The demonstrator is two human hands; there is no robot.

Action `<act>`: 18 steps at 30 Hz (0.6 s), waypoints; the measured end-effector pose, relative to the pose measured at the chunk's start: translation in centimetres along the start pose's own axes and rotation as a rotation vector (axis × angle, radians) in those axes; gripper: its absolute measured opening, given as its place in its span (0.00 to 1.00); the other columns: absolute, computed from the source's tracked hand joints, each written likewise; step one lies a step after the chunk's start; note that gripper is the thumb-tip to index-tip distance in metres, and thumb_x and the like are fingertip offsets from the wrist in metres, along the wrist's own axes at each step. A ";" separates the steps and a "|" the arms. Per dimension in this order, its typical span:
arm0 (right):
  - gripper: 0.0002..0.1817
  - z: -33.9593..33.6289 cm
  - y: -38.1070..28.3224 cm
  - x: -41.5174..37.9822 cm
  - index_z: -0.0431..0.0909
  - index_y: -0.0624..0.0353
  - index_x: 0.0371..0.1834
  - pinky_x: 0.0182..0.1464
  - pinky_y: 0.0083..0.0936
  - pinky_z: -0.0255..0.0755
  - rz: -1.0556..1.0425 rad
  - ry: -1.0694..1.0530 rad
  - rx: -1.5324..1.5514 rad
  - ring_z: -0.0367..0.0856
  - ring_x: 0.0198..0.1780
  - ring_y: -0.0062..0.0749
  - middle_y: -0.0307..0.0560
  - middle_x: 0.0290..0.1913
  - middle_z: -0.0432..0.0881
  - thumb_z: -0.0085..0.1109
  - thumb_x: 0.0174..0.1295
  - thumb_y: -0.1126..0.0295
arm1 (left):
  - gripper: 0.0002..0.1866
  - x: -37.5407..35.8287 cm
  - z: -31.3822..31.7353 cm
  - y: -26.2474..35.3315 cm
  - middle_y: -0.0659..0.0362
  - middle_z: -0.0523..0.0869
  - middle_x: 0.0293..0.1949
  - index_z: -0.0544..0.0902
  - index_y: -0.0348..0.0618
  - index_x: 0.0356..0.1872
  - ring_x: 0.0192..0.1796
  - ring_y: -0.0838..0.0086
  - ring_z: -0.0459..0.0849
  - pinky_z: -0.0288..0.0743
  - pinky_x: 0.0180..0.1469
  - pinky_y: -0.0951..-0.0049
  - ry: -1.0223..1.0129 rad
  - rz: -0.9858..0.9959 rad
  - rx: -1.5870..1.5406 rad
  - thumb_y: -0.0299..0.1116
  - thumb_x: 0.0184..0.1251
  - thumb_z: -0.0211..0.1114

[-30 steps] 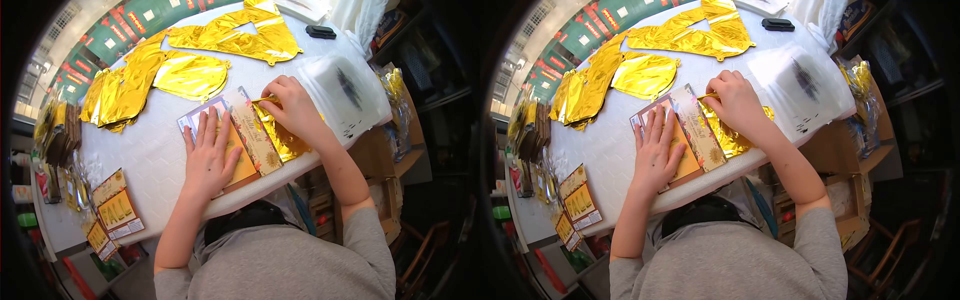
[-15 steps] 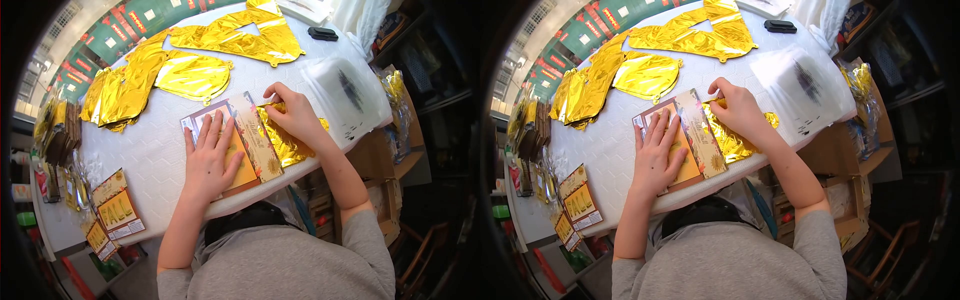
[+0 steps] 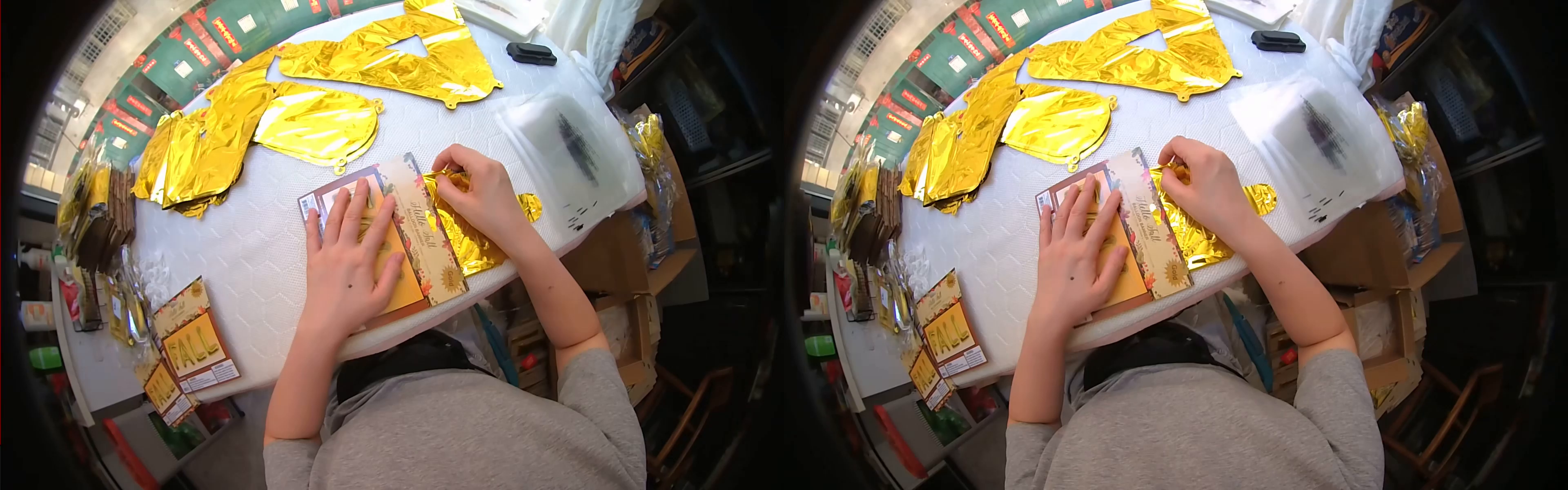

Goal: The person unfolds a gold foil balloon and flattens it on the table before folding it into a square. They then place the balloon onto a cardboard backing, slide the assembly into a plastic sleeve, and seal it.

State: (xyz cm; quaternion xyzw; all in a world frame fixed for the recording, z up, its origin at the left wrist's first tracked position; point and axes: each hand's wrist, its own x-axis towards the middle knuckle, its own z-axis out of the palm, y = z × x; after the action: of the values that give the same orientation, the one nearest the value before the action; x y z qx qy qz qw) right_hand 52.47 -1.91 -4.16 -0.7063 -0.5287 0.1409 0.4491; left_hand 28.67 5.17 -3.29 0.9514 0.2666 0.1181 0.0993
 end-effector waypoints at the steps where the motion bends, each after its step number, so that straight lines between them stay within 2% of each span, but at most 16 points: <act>1: 0.07 0.0 0.1 0.0 0.83 0.64 0.43 0.43 0.29 0.81 0.001 0.000 0.001 0.87 0.35 0.32 0.48 0.32 0.85 0.65 0.65 0.74 | 0.37 0.0 0.1 0.1 0.50 0.63 0.85 0.69 0.57 0.84 0.87 0.49 0.57 0.42 0.86 0.36 -0.002 0.000 0.000 0.48 0.74 0.63; 4: 0.07 0.1 0.4 0.0 0.83 0.64 0.43 0.46 0.31 0.81 -0.053 0.019 -0.054 0.88 0.38 0.36 0.49 0.36 0.86 0.66 0.64 0.75 | 0.37 0.0 0.3 0.1 0.51 0.61 0.86 0.69 0.56 0.84 0.88 0.48 0.55 0.40 0.86 0.35 -0.013 0.013 0.012 0.49 0.75 0.62; 6: 0.08 0.0 0.5 0.0 0.84 0.63 0.45 0.49 0.32 0.82 -0.039 0.006 -0.089 0.88 0.44 0.41 0.52 0.45 0.86 0.67 0.63 0.75 | 0.36 0.1 0.5 0.1 0.54 0.60 0.87 0.68 0.56 0.83 0.88 0.48 0.54 0.39 0.85 0.35 -0.031 0.018 0.033 0.49 0.76 0.60; 7: 0.08 0.1 0.3 -0.1 0.84 0.63 0.45 0.49 0.32 0.82 -0.039 0.005 -0.087 0.88 0.44 0.41 0.52 0.45 0.86 0.67 0.63 0.75 | 0.36 0.1 0.5 0.1 0.54 0.60 0.87 0.68 0.56 0.83 0.88 0.48 0.54 0.39 0.85 0.35 -0.032 0.017 0.034 0.49 0.76 0.60; 9: 0.09 0.2 0.0 -0.4 0.85 0.60 0.46 0.55 0.38 0.82 -0.083 0.045 -0.193 0.87 0.51 0.44 0.51 0.54 0.85 0.68 0.63 0.76 | 0.36 0.0 0.5 0.1 0.55 0.59 0.88 0.68 0.55 0.84 0.88 0.48 0.53 0.39 0.85 0.34 -0.037 0.016 0.028 0.49 0.76 0.59; 10: 0.09 0.0 -0.2 -0.6 0.85 0.60 0.46 0.55 0.38 0.82 -0.083 0.044 -0.192 0.87 0.51 0.44 0.51 0.54 0.85 0.68 0.63 0.76 | 0.36 0.0 0.7 0.1 0.55 0.59 0.88 0.68 0.55 0.84 0.88 0.48 0.53 0.39 0.85 0.34 -0.038 0.014 0.029 0.49 0.76 0.59; 12: 0.14 -0.7 -0.5 -0.7 0.86 0.58 0.55 0.67 0.45 0.76 -0.314 0.028 -0.520 0.83 0.63 0.47 0.51 0.63 0.83 0.67 0.67 0.74 | 0.37 0.0 0.9 0.0 0.54 0.59 0.88 0.68 0.54 0.84 0.88 0.47 0.53 0.39 0.85 0.34 -0.020 0.024 0.037 0.50 0.76 0.59; 13: 0.14 -0.7 -0.5 -0.9 0.86 0.58 0.55 0.67 0.45 0.76 -0.314 0.029 -0.520 0.83 0.63 0.47 0.51 0.63 0.83 0.67 0.67 0.74 | 0.37 -0.1 1.0 0.0 0.54 0.59 0.88 0.68 0.54 0.84 0.88 0.47 0.53 0.39 0.85 0.34 -0.020 0.024 0.038 0.50 0.76 0.59; 15: 0.21 -0.7 -0.5 -1.6 0.82 0.57 0.67 0.75 0.48 0.68 -0.461 -0.037 -0.616 0.76 0.74 0.50 0.52 0.71 0.81 0.64 0.70 0.71 | 0.37 -0.1 1.1 -0.1 0.53 0.58 0.88 0.67 0.54 0.84 0.88 0.46 0.53 0.38 0.85 0.33 -0.015 0.032 0.038 0.50 0.76 0.60; 16: 0.21 -0.4 0.0 -2.0 0.82 0.57 0.67 0.75 0.48 0.68 -0.459 -0.036 -0.619 0.76 0.74 0.50 0.52 0.71 0.81 0.64 0.70 0.71 | 0.37 -0.1 1.1 -0.1 0.53 0.58 0.88 0.67 0.54 0.84 0.88 0.46 0.53 0.38 0.85 0.33 -0.014 0.035 0.037 0.50 0.76 0.60; 18: 0.28 0.0 1.1 -2.6 0.76 0.58 0.75 0.78 0.47 0.65 -0.413 -0.078 -0.641 0.71 0.79 0.52 0.53 0.76 0.77 0.63 0.72 0.69 | 0.38 -0.1 1.2 -0.1 0.53 0.58 0.88 0.67 0.54 0.84 0.88 0.45 0.53 0.37 0.85 0.33 -0.009 0.035 0.028 0.50 0.75 0.61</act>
State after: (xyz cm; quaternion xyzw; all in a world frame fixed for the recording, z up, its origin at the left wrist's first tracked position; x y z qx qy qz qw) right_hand 52.08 -4.26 -5.73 -0.6838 -0.6938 -0.0981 0.2037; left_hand 28.85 5.02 -4.48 0.9576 0.2513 0.1118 0.0853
